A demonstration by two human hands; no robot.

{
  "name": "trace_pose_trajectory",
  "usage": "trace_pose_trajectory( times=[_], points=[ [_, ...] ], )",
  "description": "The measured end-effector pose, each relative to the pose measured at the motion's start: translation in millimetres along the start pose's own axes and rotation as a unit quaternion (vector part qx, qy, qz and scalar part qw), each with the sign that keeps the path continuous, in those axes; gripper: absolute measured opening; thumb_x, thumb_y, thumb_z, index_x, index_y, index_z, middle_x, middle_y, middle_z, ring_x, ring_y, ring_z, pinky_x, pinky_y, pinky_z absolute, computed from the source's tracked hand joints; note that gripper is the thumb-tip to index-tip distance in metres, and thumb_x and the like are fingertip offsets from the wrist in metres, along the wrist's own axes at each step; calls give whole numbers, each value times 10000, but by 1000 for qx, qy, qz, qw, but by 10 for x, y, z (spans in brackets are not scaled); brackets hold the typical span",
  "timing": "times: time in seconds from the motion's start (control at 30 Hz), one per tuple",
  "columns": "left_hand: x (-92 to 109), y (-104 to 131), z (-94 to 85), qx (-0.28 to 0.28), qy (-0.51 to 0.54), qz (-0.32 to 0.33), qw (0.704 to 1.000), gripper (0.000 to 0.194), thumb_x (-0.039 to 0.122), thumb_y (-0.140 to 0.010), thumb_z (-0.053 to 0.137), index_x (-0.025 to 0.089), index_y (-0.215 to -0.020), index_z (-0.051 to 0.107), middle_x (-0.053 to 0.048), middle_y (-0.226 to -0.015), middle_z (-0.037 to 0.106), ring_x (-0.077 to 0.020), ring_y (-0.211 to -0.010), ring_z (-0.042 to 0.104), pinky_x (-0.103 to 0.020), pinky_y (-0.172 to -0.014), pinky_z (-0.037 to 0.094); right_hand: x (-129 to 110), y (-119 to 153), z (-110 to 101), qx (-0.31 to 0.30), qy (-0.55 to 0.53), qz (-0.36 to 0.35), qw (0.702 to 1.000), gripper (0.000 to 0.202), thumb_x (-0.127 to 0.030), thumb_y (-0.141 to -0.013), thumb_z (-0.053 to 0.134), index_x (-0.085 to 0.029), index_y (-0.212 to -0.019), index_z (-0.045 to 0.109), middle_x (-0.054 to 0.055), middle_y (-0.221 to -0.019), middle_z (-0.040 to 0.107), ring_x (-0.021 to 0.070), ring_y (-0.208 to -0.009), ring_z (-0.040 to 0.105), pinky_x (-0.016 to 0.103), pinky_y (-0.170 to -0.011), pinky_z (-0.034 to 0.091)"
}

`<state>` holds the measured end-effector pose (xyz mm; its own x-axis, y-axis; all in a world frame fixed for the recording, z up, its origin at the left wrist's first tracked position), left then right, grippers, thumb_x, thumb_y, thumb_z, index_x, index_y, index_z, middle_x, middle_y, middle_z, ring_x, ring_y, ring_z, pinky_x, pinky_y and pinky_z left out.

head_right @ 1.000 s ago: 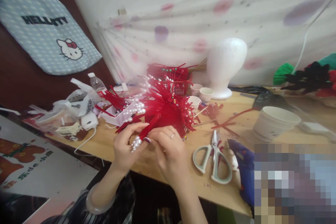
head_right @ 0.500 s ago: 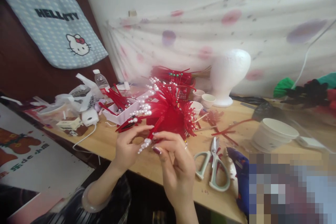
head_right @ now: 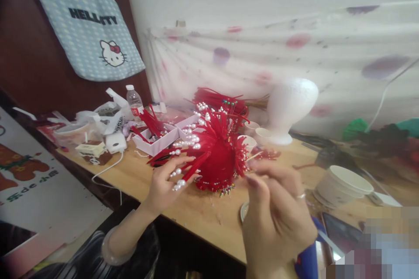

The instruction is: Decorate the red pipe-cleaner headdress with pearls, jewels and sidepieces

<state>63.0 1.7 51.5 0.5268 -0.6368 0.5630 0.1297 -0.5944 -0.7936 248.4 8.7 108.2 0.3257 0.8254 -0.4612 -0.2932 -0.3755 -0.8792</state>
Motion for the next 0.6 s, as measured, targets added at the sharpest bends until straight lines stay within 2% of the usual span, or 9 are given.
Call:
trace_pose_trajectory(
  times=[0.03,0.1,0.13,0.2,0.23,0.33,0.4,0.5,0.6],
  points=[
    [6,-7,0,7,-2,0,1000,341,138,-782,765,189,-1099,649,-24,-957,778,-129,-801,750,-169,-723,595,27,-75,26,15,5,-1,1000,17,-201,-849,722,-187,-840,727,33,-900,721,179,-854,678,341,-770,512],
    [14,-11,-2,23,-7,2,1000,338,167,-779,770,179,-1090,637,-27,-911,774,-132,-787,745,-177,-710,594,83,-171,85,26,3,-5,1000,209,-185,-839,731,-198,-1048,724,23,-842,735,169,-763,701,321,-717,537],
    [15,-8,-2,29,-11,3,1000,337,176,-778,768,176,-1087,635,-27,-895,769,-133,-780,741,-182,-706,592,117,-191,114,23,10,-9,1000,197,-194,-881,684,-193,-1076,711,-10,-715,704,137,-642,678,279,-641,522],
    [15,7,2,34,-23,3,999,329,190,-769,768,174,-1072,641,-33,-899,760,-139,-781,731,-196,-702,587,196,-188,169,-4,60,-50,997,154,-214,-972,549,-176,-997,697,-75,-505,561,83,-457,565,214,-525,433],
    [15,16,6,36,-29,3,999,308,192,-769,763,176,-1055,649,-36,-909,756,-143,-788,726,-204,-703,583,240,-171,196,-27,88,-89,992,213,-221,-1001,487,-173,-920,678,-84,-467,510,75,-426,522,207,-498,390],
    [18,30,26,63,-30,-5,998,178,168,-800,707,190,-973,674,-23,-886,744,-145,-782,708,-224,-713,568,378,-96,284,-133,150,-218,955,370,-247,-1027,401,-193,-686,534,-57,-488,494,85,-450,477,229,-485,314],
    [19,20,48,88,-18,-25,996,149,138,-820,663,201,-953,686,-16,-881,737,-144,-793,701,-233,-728,561,451,-52,336,-192,153,-259,934,407,-245,-1019,395,-214,-613,415,-50,-488,448,94,-443,417,252,-474,269],
    [32,-14,94,104,0,-46,994,190,112,-811,645,215,-959,704,-16,-909,730,-152,-832,699,-238,-736,560,494,-25,391,-202,140,-227,942,362,-200,-991,376,-233,-631,352,-49,-508,409,108,-452,390,259,-492,272],
    [47,-30,143,109,1,-36,993,208,109,-787,666,227,-949,722,-10,-885,715,-153,-827,698,-231,-714,563,504,-11,444,-199,135,-113,964,232,-190,-973,360,-217,-768,464,-35,-591,505,118,-491,469,244,-529,338]
  ],
)
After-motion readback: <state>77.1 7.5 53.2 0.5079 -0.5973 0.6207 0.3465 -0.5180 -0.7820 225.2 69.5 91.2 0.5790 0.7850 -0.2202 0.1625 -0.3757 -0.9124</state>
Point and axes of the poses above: each hand's wrist, its own y-axis away from the middle knuckle, its own z-axis out of the palm, x = y × z, the point moved 2 cm from there along -y, towards the middle knuckle
